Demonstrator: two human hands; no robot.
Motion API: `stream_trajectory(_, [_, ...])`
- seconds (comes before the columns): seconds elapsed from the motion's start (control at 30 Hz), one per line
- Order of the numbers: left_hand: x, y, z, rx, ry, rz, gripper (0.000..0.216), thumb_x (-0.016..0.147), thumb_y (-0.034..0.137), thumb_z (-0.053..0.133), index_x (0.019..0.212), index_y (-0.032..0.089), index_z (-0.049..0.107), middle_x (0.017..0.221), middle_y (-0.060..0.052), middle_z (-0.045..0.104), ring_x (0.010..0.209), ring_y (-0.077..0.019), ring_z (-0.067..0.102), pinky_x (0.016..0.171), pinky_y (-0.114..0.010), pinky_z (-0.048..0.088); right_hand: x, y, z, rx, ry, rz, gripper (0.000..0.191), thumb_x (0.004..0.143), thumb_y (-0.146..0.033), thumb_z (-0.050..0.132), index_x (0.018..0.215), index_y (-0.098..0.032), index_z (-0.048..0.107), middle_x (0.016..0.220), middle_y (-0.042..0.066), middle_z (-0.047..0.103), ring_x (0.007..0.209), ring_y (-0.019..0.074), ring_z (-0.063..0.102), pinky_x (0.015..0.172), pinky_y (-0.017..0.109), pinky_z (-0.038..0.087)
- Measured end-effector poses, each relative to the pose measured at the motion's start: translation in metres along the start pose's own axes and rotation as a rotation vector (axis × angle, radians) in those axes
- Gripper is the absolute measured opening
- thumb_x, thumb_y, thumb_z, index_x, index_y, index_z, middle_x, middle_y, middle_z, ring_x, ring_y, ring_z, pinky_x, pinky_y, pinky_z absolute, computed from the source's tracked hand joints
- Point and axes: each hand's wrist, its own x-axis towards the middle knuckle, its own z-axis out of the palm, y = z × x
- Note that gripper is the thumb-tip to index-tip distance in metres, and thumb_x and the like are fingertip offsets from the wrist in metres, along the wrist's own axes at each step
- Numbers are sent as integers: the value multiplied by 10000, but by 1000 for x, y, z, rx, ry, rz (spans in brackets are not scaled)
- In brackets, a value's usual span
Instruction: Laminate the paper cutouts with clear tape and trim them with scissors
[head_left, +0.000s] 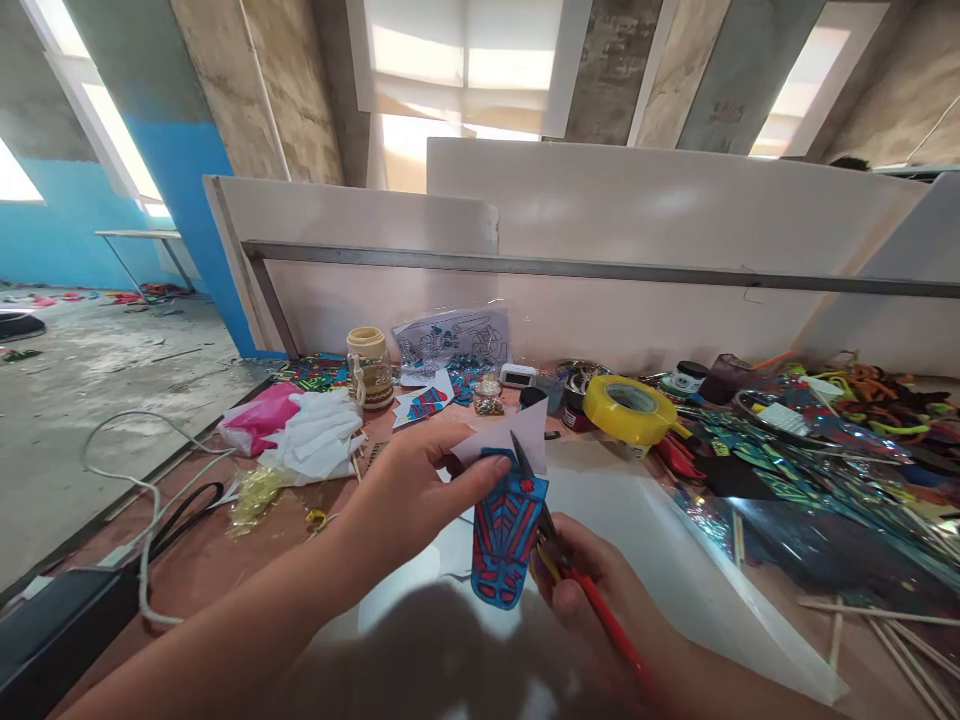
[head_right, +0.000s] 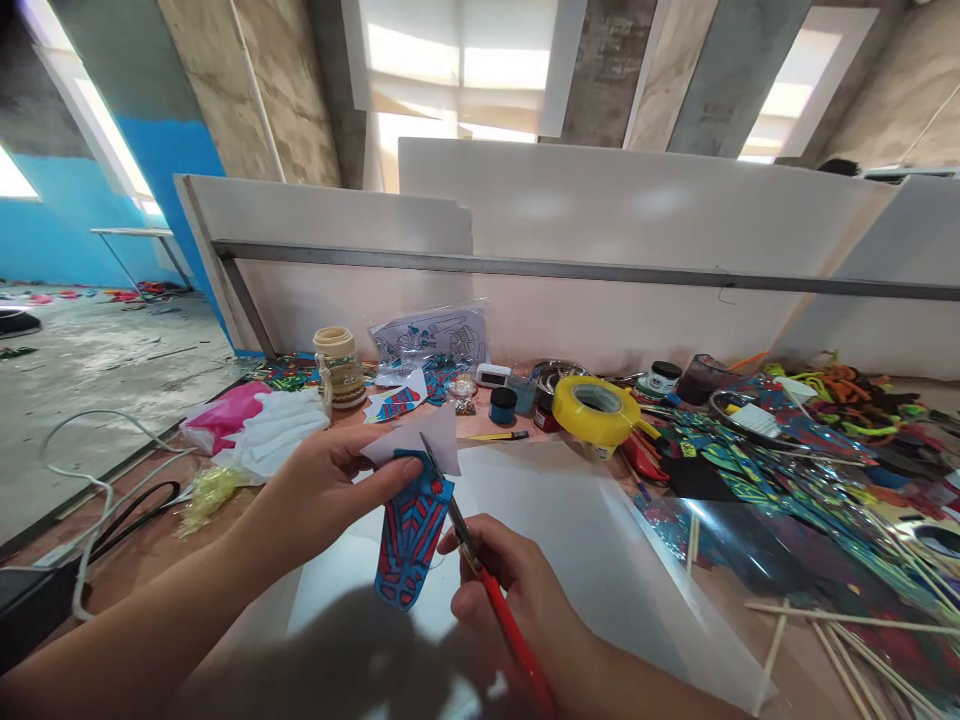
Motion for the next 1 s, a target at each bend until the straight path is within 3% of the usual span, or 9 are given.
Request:
stream_trajectory(0.2, [0, -1, 0, -116, -38, -73, 250, 907, 373, 652, 772, 169, 702, 676, 0, 626, 650, -145, 571, 569, -248, 451, -1, -2, -3, 5, -46, -24, 574, 769, -711, 751, 1055, -220, 666, 793, -15, 492, 691, 154, 428, 609, 267, 359])
stream_trajectory(0.43, [-1, 0, 0, -58, -14, -54, 224, 913, 365, 642, 828, 174, 724, 689, 5, 635, 648, -142, 569, 590, -251, 453, -1, 4, -9, -49, -85, -34, 576, 807, -711, 711, 1098, -216, 661, 786, -20, 463, 662, 144, 376, 569, 257, 327])
stream_trajectory(0.7, [1, 1, 1, 3, 2, -31, 210, 903, 338, 641, 809, 176, 737, 713, -5, 658, 661, -140, 561, 608, -251, 445, 0, 4, -6, -100, -34, -25, 648, 756, -800, 671, 1049, -222, 678, 744, 4, 492, 711, 199, 465, 648, 304, 445])
stream_trajectory(1.0, [0, 0, 1, -20, -16, -43, 232, 904, 357, 644, 804, 168, 737, 722, -5, 644, 659, -135, 556, 605, -250, 441, -2, 1, -5, -87, -28, -2, 659, 750, -822, 656, 1015, -219, 672, 732, 1, 480, 686, 191, 471, 608, 295, 452])
